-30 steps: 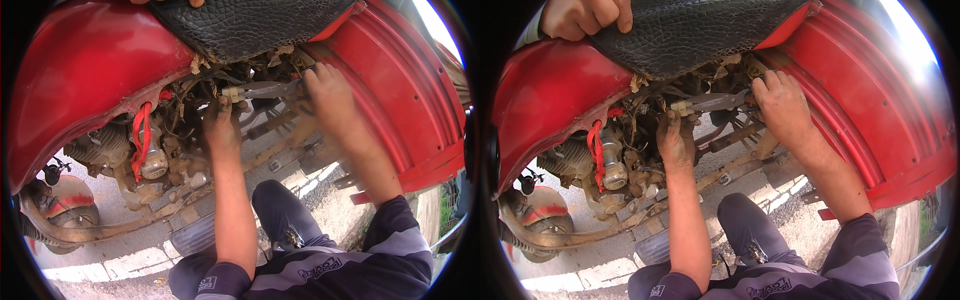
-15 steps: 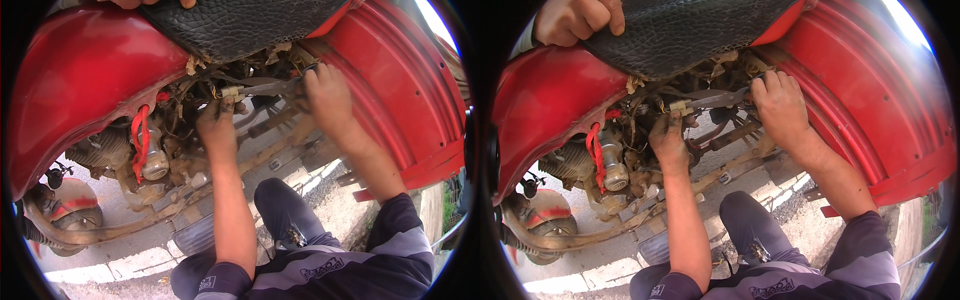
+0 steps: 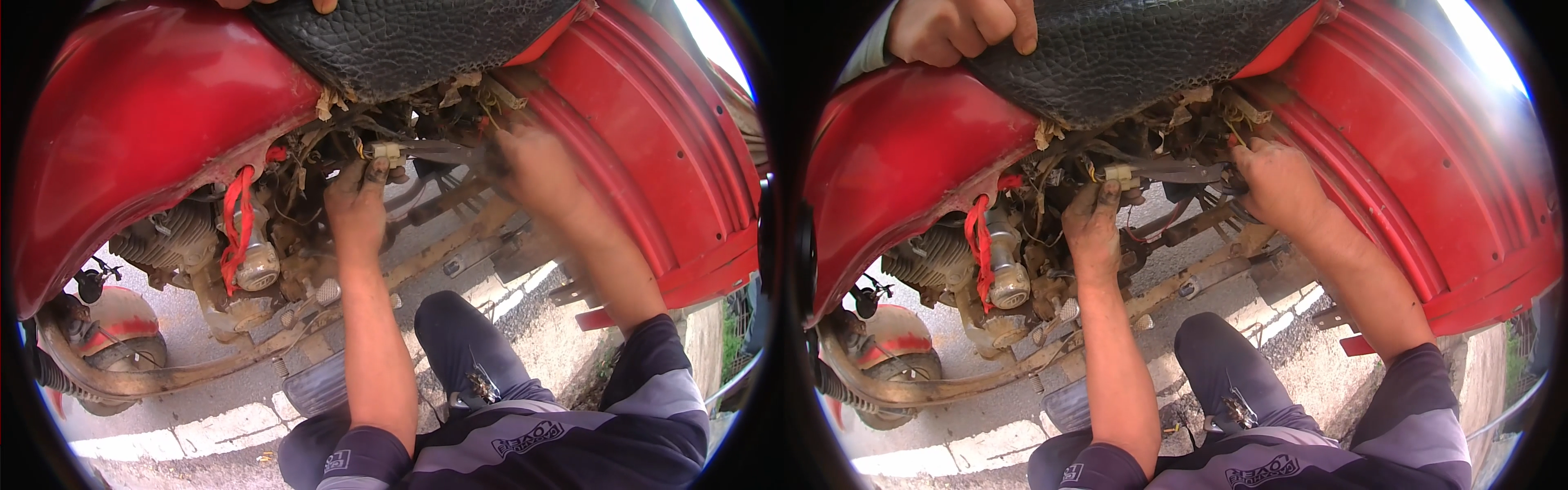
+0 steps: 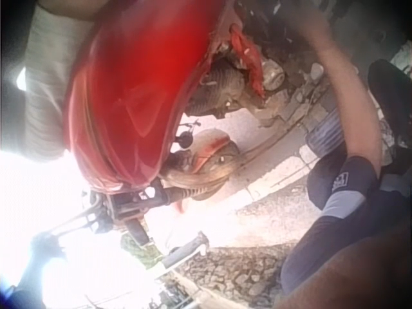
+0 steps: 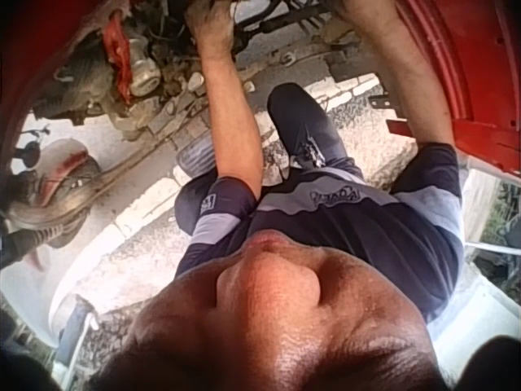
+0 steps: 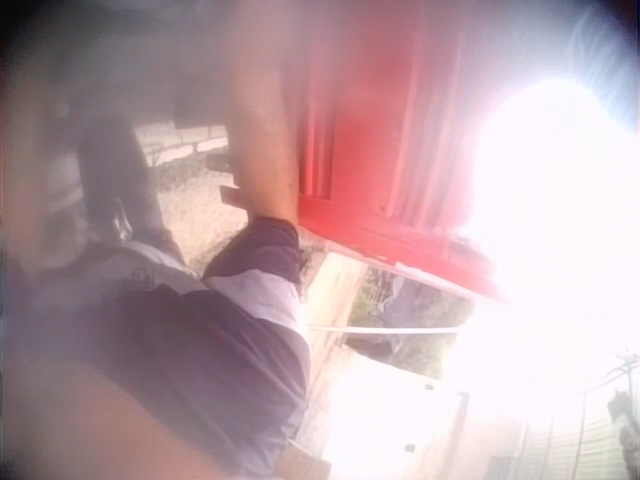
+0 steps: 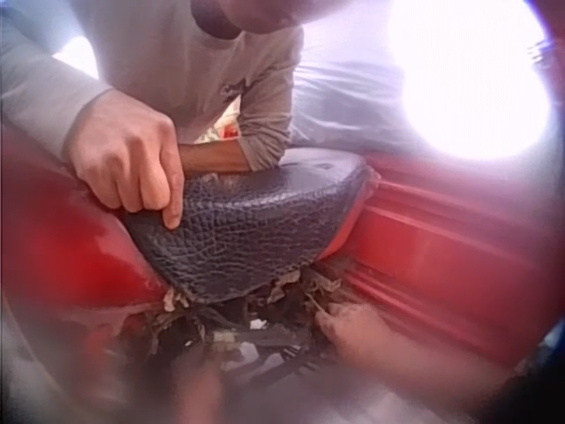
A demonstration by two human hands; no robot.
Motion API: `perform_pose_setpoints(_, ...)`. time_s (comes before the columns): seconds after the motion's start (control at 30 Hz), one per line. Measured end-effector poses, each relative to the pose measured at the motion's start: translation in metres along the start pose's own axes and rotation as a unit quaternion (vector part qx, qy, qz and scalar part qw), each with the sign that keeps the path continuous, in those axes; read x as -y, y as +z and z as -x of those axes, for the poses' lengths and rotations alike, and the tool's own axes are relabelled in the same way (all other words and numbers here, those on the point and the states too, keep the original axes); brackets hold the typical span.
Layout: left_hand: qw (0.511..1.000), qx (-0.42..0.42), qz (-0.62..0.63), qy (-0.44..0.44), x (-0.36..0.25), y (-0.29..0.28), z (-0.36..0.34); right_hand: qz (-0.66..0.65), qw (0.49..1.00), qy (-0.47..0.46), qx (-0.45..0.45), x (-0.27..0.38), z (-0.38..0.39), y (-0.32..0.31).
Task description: The person uses pliers to work on the wiring harness located under the seat of a red motorcycle. They repeatedly grip and pull at the wires and connectors while sitting on the ground.
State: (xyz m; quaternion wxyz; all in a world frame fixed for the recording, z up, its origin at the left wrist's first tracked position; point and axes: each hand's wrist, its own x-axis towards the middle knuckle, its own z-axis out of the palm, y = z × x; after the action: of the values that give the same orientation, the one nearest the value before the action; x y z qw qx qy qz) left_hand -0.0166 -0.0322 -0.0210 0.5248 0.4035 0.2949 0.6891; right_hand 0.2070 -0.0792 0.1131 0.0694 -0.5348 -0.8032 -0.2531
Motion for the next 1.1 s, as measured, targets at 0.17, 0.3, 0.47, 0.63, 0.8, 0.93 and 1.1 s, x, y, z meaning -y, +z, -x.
perform_pose_setpoints(0.17,0.999,0.016,0.002,0.042,0.005,-0.003,-0.005,-0.069,0.995,-0.029,0.068,-0.015,-0.010,-0.005)
perform_pose_setpoints(0.3,0.998,0.036,-0.020,0.049,0.009,-0.006,-0.010,-0.133,0.981,0.006,0.141,-0.025,-0.013,0.000)
perform_pose_setpoints(0.47,0.998,0.050,0.004,0.042,0.006,-0.003,-0.009,-0.225,0.938,0.048,0.261,-0.034,-0.021,-0.004)
perform_pose_setpoints(0.63,0.999,0.030,0.020,0.034,0.012,-0.005,-0.011,-0.090,0.988,0.008,0.126,-0.017,-0.019,-0.001)
perform_pose_setpoints(0.8,0.999,0.010,0.033,0.025,0.013,-0.003,-0.007,-0.002,0.998,0.047,-0.036,0.010,0.005,0.016)
perform_pose_setpoints(0.93,0.998,0.026,-0.036,0.044,0.013,-0.007,-0.011,-0.115,0.989,0.072,0.062,0.005,0.011,0.021)
perform_pose_setpoints(1.1,0.998,0.047,-0.023,0.028,0.015,-0.008,-0.014,-0.202,0.956,0.068,0.203,-0.017,-0.006,0.000)
